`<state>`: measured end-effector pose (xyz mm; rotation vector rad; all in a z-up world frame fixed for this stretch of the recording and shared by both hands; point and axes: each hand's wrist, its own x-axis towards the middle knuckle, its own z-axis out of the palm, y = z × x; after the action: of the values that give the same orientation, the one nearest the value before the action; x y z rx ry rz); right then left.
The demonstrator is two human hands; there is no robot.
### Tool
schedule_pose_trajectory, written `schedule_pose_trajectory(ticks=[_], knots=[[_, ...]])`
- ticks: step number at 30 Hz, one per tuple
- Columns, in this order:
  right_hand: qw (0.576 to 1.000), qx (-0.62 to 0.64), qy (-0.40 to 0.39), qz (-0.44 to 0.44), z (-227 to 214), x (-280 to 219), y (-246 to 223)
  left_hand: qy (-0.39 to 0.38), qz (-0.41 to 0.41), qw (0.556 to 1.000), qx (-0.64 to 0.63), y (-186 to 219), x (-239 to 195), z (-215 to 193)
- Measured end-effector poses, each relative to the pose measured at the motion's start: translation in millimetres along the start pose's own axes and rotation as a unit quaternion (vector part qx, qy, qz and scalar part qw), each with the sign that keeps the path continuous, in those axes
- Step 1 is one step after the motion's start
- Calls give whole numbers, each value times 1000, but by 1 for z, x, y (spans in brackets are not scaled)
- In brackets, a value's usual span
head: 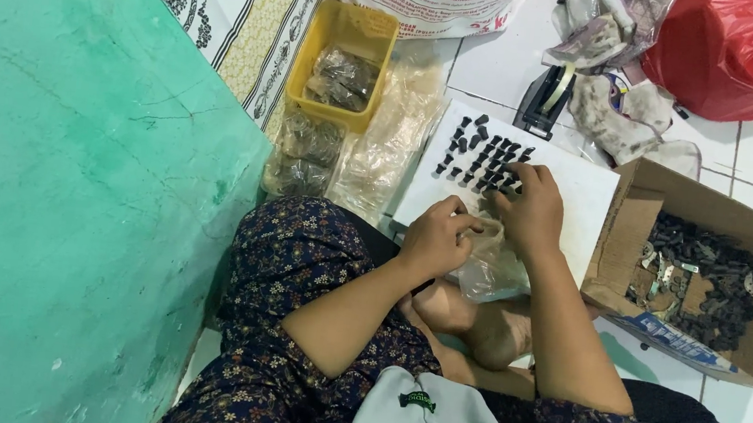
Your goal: Sorting small metal fasteners from a cardboard box and placing them into small plastic bags.
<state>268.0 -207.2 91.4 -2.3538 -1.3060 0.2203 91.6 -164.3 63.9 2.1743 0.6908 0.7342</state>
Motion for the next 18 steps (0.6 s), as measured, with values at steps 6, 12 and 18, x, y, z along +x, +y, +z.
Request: schedule_pose_trajectory(ticks=[6,12,18], knots=[[1000,-27,-3,-14,9,12,13,-12,0,1000,4,-1,1,-3],[999,-32,-15,-20,20,18,22,-14,-11,1000,1,-5,2,3],[1000,-14,-18,-17,18,15,17,-20,-1,1000,-3,-7,1,4]])
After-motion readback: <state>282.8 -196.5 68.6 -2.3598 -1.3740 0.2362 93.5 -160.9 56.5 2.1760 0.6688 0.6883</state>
